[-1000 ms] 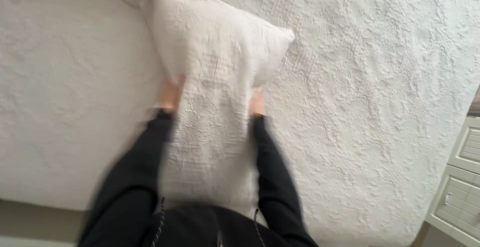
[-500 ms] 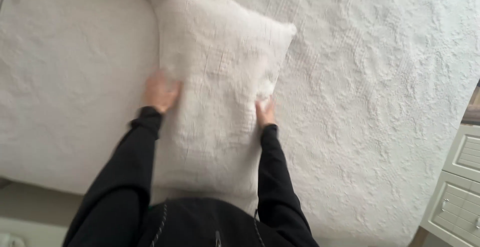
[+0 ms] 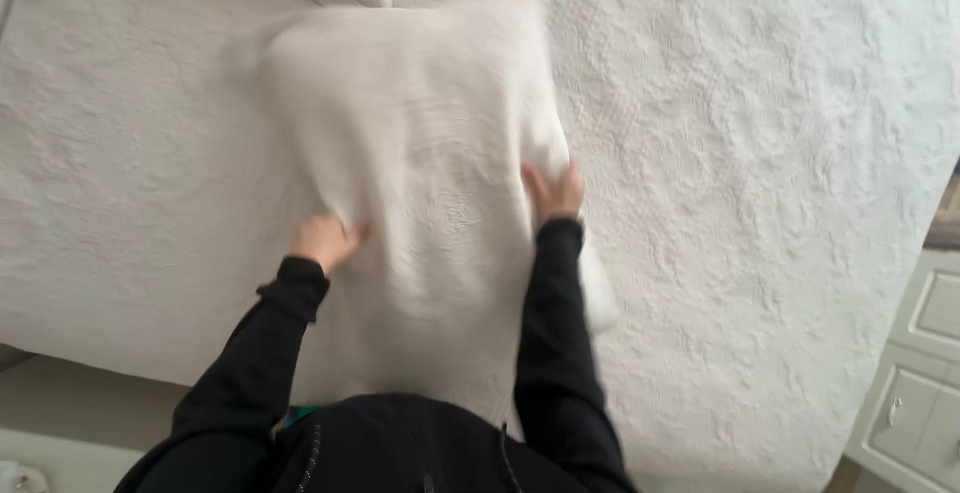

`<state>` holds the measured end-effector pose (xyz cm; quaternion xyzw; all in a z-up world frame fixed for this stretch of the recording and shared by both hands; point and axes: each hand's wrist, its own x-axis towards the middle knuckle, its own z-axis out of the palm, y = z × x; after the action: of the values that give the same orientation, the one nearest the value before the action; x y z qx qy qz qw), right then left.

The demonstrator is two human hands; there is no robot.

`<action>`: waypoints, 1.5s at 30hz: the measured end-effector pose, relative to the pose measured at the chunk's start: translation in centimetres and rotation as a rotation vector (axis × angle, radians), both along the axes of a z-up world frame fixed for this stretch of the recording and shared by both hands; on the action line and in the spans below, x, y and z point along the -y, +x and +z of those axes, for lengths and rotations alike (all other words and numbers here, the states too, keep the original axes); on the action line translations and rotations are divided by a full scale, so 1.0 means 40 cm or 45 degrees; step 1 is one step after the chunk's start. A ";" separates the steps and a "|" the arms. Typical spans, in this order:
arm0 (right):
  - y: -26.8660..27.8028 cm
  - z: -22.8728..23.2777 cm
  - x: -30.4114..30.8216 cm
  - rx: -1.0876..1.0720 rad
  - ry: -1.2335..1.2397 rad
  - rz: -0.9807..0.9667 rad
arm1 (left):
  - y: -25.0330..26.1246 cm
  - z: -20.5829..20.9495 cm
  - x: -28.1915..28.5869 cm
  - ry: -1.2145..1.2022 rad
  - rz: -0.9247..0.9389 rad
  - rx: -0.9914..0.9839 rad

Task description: The person smooths and fluffs a white pillow on a bed, then smooths the bedspread. The pillow is placed at the head of the bed and the bedspread is smoothed across the surface.

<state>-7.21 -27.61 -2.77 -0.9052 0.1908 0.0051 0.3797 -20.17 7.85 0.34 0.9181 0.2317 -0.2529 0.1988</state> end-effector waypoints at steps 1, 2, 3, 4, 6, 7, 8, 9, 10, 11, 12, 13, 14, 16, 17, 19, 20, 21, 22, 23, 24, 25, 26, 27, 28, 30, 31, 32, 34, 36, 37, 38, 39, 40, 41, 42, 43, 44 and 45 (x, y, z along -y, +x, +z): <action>0.055 -0.008 0.014 0.179 -0.251 0.163 | -0.031 0.015 0.026 0.000 -0.206 -0.158; 0.110 -0.015 0.029 0.355 -0.503 0.326 | -0.062 0.031 0.050 0.001 -0.413 -0.315; 0.088 0.026 -0.026 0.361 -0.505 0.319 | -0.018 0.071 0.101 0.003 -0.419 -0.308; 0.064 0.067 -0.082 0.336 -0.683 0.473 | 0.024 0.111 0.150 -0.013 -0.410 -0.057; -0.014 0.098 -0.161 0.297 -0.866 0.631 | 0.111 0.133 0.228 -0.037 -0.399 0.184; -0.064 0.086 -0.195 0.295 -0.823 0.668 | 0.159 0.115 0.246 0.004 -0.518 0.443; -0.113 0.073 -0.229 0.294 -0.779 0.706 | 0.209 0.095 0.263 0.048 -0.634 0.704; -0.147 0.051 -0.219 0.293 -0.776 0.710 | 0.232 0.099 0.255 0.050 -0.631 0.701; -0.180 0.027 -0.209 0.107 -0.702 0.711 | 0.256 0.101 0.248 0.065 -0.643 0.686; -0.228 0.003 -0.198 -0.091 -0.622 0.709 | 0.268 0.101 0.241 0.076 -0.661 0.659; -0.238 -0.001 -0.181 -0.105 -0.615 0.712 | 0.276 0.081 0.219 0.075 -0.663 0.644; -0.251 -0.003 -0.162 -0.088 -0.594 0.619 | 0.283 0.060 0.200 0.120 -0.684 0.677; -0.265 -0.005 -0.142 -0.071 -0.573 0.526 | 0.289 0.040 0.182 0.166 -0.706 0.709; -0.278 -0.011 -0.125 -0.080 -0.567 0.507 | 0.285 0.023 0.185 0.154 -0.761 0.752; -0.269 -0.013 -0.122 -0.066 -0.558 0.494 | 0.296 0.020 0.182 0.158 -0.807 0.811; -0.262 -0.015 -0.141 -0.068 -0.577 0.496 | 0.300 -0.002 0.205 0.156 -0.861 0.785; -0.258 -0.016 -0.151 -0.073 -0.597 0.510 | 0.302 -0.012 0.217 0.155 -0.904 0.753; -0.258 -0.012 -0.167 -0.064 -0.594 0.496 | 0.319 -0.010 0.225 0.160 -0.916 0.763; -0.257 -0.010 -0.183 -0.062 -0.613 0.525 | 0.338 -0.008 0.235 0.208 -0.958 0.757; -0.271 -0.007 -0.196 -0.074 -0.632 0.556 | 0.342 -0.009 0.247 0.249 -1.001 0.741; -0.273 -0.001 -0.220 -0.078 -0.628 0.543 | 0.368 -0.023 0.259 0.247 -1.015 0.740; -0.276 0.004 -0.240 -0.082 -0.611 0.610 | 0.392 -0.039 0.275 0.263 -1.081 0.733; -0.279 0.007 -0.259 -0.085 -0.593 0.677 | 0.416 -0.057 0.292 0.278 -1.146 0.725; -0.268 -0.017 -0.269 -0.093 -0.593 0.661 | 0.440 -0.105 0.309 0.271 -1.162 0.725; -0.257 -0.042 -0.278 -0.133 -0.543 0.682 | 0.463 -0.155 0.327 0.378 -1.253 0.715; -0.269 -0.066 -0.288 -0.192 -0.488 0.691 | 0.471 -0.252 0.352 0.472 -1.359 0.695; -0.261 -0.072 -0.292 0.145 -0.624 0.685 | 0.488 -0.298 0.355 0.461 -1.402 0.828; -0.254 -0.076 -0.298 0.483 -0.757 0.668 | 0.506 -0.343 0.357 0.448 -1.443 0.961; -0.229 -0.159 -0.301 0.561 -0.777 0.663 | 0.540 -0.377 0.344 0.446 -1.479 1.047; -0.272 -0.187 -0.299 0.606 -0.782 0.694 | 0.499 -0.426 0.322 0.424 -1.493 1.089; -0.259 -0.177 -0.284 0.590 -0.736 0.767 | 0.518 -0.446 0.324 0.398 -1.515 1.081; -0.248 -0.162 -0.271 0.574 -0.690 0.840 | 0.535 -0.462 0.324 0.372 -1.538 1.073; -0.252 -0.175 -0.263 0.593 -0.701 0.839 | 0.534 -0.464 0.323 0.382 -1.532 1.093; -0.258 -0.186 -0.257 0.579 -0.616 0.848 | 0.532 -0.465 0.321 0.333 -1.503 1.030; -0.262 -0.197 -0.256 0.569 -0.524 0.864 | 0.530 -0.464 0.309 0.292 -1.468 0.963; -0.231 -0.134 -0.248 0.593 -0.529 0.871 | 0.551 -0.400 0.303 0.310 -1.457 0.980; -0.235 -0.069 -0.240 0.688 -0.482 0.892 | 0.534 -0.343 0.297 0.258 -1.365 0.854; -0.239 -0.005 -0.233 0.784 -0.433 0.911 | 0.516 -0.288 0.291 0.206 -1.271 0.729; -0.244 0.019 -0.237 0.791 -0.429 0.927 | 0.493 -0.250 0.268 0.213 -1.255 0.729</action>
<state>-16.96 -18.14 -2.03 -0.9205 -0.2607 -0.1631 0.2409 -0.43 -2.87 -9.64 0.9621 -0.2673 -0.0380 0.0388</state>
